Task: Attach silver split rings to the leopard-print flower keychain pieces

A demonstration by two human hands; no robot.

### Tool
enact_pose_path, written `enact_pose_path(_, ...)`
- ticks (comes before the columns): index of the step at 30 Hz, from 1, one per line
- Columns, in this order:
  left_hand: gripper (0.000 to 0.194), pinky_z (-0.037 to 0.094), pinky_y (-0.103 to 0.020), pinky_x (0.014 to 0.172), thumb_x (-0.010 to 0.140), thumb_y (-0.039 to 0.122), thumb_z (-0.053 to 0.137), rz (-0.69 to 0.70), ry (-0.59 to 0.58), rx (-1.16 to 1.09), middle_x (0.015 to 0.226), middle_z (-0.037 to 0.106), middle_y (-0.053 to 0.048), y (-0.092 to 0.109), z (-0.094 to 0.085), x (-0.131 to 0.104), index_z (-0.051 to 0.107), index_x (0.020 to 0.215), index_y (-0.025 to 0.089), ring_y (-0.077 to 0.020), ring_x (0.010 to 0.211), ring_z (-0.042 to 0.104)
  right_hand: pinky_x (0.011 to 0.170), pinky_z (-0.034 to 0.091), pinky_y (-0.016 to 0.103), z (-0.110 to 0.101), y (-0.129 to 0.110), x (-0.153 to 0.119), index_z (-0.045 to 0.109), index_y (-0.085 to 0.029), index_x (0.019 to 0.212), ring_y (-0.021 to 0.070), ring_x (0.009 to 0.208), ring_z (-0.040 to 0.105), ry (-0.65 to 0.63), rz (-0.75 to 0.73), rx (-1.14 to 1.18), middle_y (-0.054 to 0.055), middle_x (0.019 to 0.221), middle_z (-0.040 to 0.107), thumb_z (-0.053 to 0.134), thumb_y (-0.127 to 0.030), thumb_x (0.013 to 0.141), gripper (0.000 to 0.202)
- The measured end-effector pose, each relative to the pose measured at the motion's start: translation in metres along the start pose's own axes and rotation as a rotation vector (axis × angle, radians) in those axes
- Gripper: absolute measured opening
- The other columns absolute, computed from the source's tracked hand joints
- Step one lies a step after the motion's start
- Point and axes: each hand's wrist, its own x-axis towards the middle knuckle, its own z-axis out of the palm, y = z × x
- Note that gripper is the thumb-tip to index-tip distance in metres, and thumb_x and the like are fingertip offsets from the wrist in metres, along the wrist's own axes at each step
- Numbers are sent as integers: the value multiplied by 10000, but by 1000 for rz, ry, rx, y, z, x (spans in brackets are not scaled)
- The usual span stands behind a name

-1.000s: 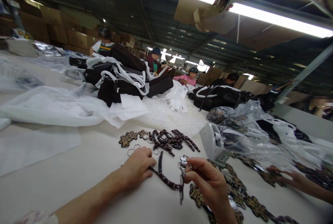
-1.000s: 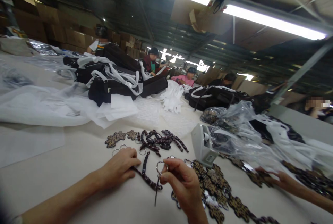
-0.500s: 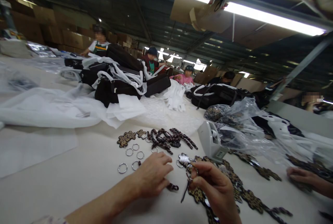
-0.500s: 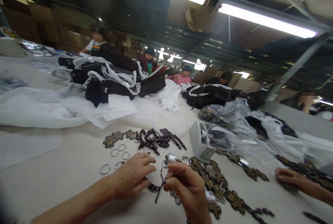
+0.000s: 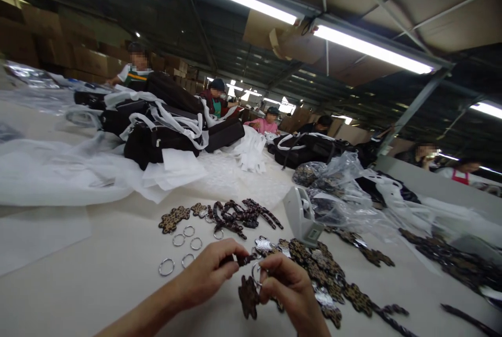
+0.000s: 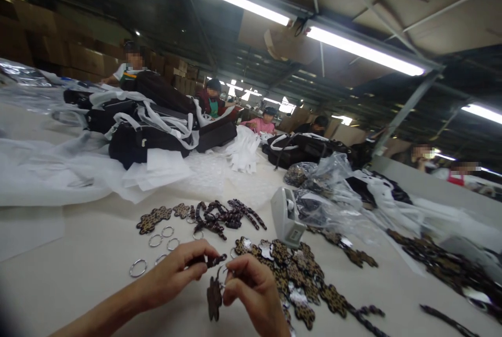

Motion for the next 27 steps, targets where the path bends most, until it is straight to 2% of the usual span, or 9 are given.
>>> enact_pose_path(9, 207, 422, -252, 724, 741, 88, 491, -19, 25, -138, 832, 644, 11, -2, 1, -1, 617, 876, 183, -152, 805, 565, 435, 509, 200, 1, 6, 5, 668, -167, 777, 103, 422, 618, -16, 35, 100, -41, 561, 654, 824, -244, 662, 209)
enact_pose_path(13, 309, 450, -258, 786, 744, 63, 484, 18, -5, -185, 897, 678, 1, -3, 3, -3, 650, 971, 191, -158, 861, 600, 432, 511, 192, 3, 7, 6, 672, -162, 788, 100, 421, 619, -44, 54, 97, -39, 560, 659, 832, -243, 651, 226)
enact_pose_path(16, 377, 458, -262, 833, 748, 57, 482, 36, -6, -136, 957, 698, 0, -4, 4, -4, 662, 1039, 213, -165, 905, 615, 429, 512, 196, 5, 8, 6, 667, -159, 791, 105, 419, 618, -59, 57, 81, -40, 539, 651, 828, -255, 660, 230)
enact_pose_path(22, 382, 449, -260, 873, 741, 62, 485, 41, -7, -23, 1015, 705, 9, -3, 4, -5, 668, 1030, 231, -170, 936, 612, 441, 517, 195, 6, 11, 6, 656, -165, 787, 103, 433, 624, -64, 50, 65, -41, 557, 650, 832, -280, 667, 241)
enact_pose_path(27, 406, 446, -247, 856, 772, 54, 450, 74, -70, 1, 1010, 694, 19, 0, -2, -7, 643, 1071, 250, -162, 924, 611, 438, 524, 198, 6, 10, 7, 650, -157, 768, 103, 428, 619, -49, 97, 61, -36, 551, 648, 853, -316, 643, 287)
